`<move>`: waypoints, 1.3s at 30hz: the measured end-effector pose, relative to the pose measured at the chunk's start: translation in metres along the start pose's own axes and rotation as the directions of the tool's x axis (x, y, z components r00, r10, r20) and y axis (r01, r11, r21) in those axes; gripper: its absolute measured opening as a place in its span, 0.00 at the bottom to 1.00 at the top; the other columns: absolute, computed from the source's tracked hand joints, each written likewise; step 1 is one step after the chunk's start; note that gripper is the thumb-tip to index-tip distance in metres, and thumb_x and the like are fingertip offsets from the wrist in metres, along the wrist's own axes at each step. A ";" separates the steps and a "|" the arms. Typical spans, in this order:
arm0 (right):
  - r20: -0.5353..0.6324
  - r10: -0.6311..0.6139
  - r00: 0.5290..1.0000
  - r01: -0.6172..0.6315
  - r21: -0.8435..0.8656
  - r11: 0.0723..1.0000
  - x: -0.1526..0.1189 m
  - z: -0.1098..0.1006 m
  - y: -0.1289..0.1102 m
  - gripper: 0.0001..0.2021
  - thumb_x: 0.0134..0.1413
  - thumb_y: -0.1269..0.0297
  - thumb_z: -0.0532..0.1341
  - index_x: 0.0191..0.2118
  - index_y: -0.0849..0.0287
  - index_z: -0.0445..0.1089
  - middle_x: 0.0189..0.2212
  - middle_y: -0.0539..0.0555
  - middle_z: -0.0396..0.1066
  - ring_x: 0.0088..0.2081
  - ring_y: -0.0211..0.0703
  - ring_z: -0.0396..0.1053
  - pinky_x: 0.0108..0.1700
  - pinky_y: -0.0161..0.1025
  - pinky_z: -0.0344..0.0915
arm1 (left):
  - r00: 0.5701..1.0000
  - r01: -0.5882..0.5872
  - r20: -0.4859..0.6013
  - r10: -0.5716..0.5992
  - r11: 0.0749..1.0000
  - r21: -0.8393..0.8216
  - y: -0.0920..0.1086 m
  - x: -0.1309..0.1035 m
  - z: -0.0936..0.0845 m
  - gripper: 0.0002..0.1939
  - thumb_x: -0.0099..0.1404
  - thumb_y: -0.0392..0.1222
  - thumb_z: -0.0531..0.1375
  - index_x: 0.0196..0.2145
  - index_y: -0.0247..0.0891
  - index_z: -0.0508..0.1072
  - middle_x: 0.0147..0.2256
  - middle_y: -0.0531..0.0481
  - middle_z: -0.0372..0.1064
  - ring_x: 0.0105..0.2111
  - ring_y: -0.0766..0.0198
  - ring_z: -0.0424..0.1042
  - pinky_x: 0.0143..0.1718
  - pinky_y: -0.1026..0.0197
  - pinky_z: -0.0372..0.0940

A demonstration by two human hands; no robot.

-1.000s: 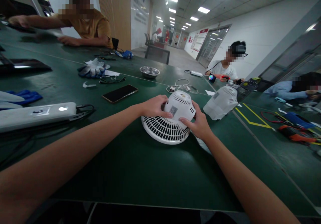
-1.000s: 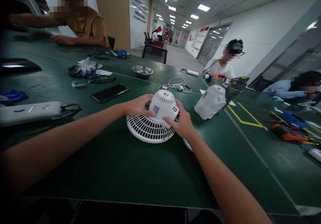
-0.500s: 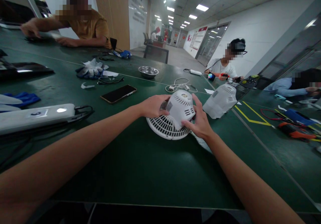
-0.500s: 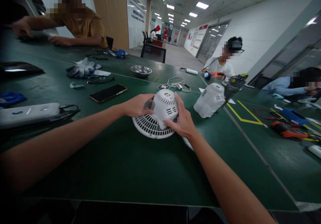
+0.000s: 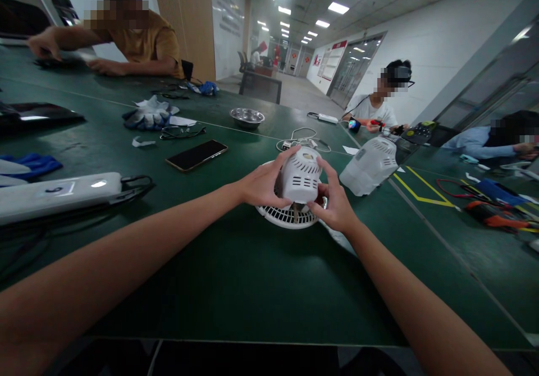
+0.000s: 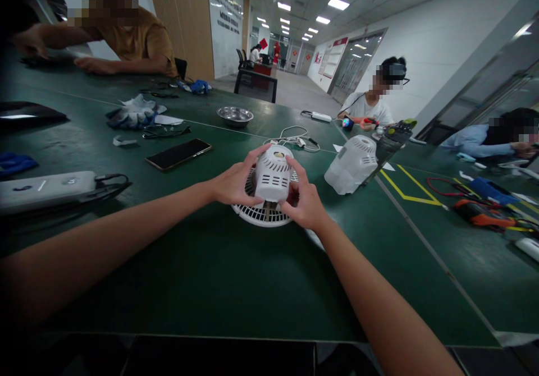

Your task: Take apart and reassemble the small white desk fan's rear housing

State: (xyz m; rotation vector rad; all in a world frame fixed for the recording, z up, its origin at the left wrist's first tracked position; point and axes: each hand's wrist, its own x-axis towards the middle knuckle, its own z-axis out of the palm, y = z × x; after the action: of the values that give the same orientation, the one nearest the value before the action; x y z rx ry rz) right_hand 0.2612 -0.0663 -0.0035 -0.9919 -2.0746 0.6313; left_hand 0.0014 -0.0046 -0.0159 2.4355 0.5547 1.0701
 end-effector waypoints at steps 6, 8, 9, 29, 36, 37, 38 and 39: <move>-0.015 0.021 1.000 -0.021 -0.009 1.000 0.001 0.002 -0.004 0.49 0.52 0.64 0.68 0.76 0.46 0.44 0.33 0.48 0.78 0.25 0.44 0.71 0.27 0.44 0.70 | 1.000 0.008 -0.019 -0.007 1.000 0.029 0.002 0.000 0.000 0.61 0.52 0.49 0.74 0.74 0.48 0.43 0.63 0.33 0.65 0.53 0.36 0.75 0.53 0.36 0.71; -0.014 0.041 0.999 -0.041 0.007 0.999 0.001 0.003 -0.005 0.49 0.50 0.66 0.68 0.75 0.46 0.46 0.32 0.47 0.78 0.24 0.43 0.70 0.27 0.43 0.70 | 1.000 0.022 -0.020 -0.021 1.000 0.023 0.001 0.000 0.000 0.60 0.52 0.50 0.74 0.73 0.48 0.44 0.61 0.33 0.66 0.52 0.36 0.76 0.52 0.36 0.72; -0.010 0.050 0.999 -0.049 0.016 0.999 0.002 0.003 -0.006 0.49 0.50 0.66 0.69 0.74 0.45 0.46 0.32 0.47 0.77 0.25 0.43 0.70 0.27 0.42 0.70 | 1.000 0.023 -0.020 -0.022 1.000 0.016 0.000 0.000 -0.001 0.60 0.52 0.50 0.74 0.73 0.47 0.45 0.61 0.33 0.66 0.52 0.35 0.76 0.52 0.35 0.72; -0.144 0.030 0.989 -0.050 -0.138 0.989 0.003 -0.003 0.005 0.50 0.49 0.48 0.76 0.73 0.44 0.51 0.49 0.57 0.73 0.41 0.55 0.73 0.49 0.62 0.75 | 0.912 0.387 -0.156 -0.378 0.922 0.026 -0.030 -0.015 -0.008 0.37 0.74 0.64 0.53 0.73 0.45 0.58 0.66 0.38 0.68 0.65 0.42 0.67 0.67 0.37 0.58; -0.156 -0.023 0.988 -0.008 -0.198 0.980 0.004 -0.005 0.007 0.48 0.53 0.53 0.70 0.75 0.43 0.47 0.68 0.61 0.62 0.59 0.67 0.68 0.61 0.70 0.67 | 0.720 0.672 -0.230 -0.655 0.740 -0.001 -0.042 -0.016 -0.013 0.27 0.76 0.59 0.51 0.60 0.37 0.72 0.50 0.40 0.79 0.50 0.49 0.78 0.51 0.52 0.69; -0.167 -0.025 0.986 -0.007 -0.187 0.982 0.004 -0.005 0.008 0.46 0.54 0.56 0.68 0.75 0.43 0.47 0.67 0.60 0.63 0.60 0.67 0.68 0.63 0.71 0.65 | 0.727 0.666 -0.221 -0.650 0.746 0.002 -0.043 -0.016 -0.013 0.26 0.76 0.58 0.52 0.58 0.37 0.73 0.49 0.39 0.80 0.49 0.49 0.79 0.50 0.52 0.69; -0.195 -0.018 0.981 -0.016 -0.174 0.985 0.004 -0.005 0.010 0.45 0.55 0.59 0.66 0.75 0.42 0.47 0.66 0.60 0.65 0.60 0.66 0.68 0.64 0.71 0.64 | 0.731 0.663 -0.217 -0.647 0.748 0.002 -0.043 -0.016 -0.013 0.25 0.75 0.58 0.53 0.57 0.36 0.74 0.49 0.38 0.80 0.47 0.49 0.79 0.49 0.52 0.69; -0.234 -0.003 0.972 -0.035 -0.157 0.987 0.004 -0.005 0.012 0.43 0.56 0.61 0.64 0.75 0.42 0.48 0.65 0.59 0.67 0.60 0.65 0.68 0.64 0.71 0.64 | 0.730 0.664 -0.218 -0.648 0.748 -0.001 -0.044 -0.016 -0.012 0.25 0.75 0.57 0.53 0.56 0.36 0.74 0.48 0.38 0.80 0.46 0.49 0.79 0.48 0.51 0.69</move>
State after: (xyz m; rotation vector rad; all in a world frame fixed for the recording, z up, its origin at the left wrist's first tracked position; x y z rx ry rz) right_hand 0.2687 -0.0560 -0.0069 -1.1179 -1.9315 0.3393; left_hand -0.0261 0.0264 -0.0405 1.9128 1.4260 0.9815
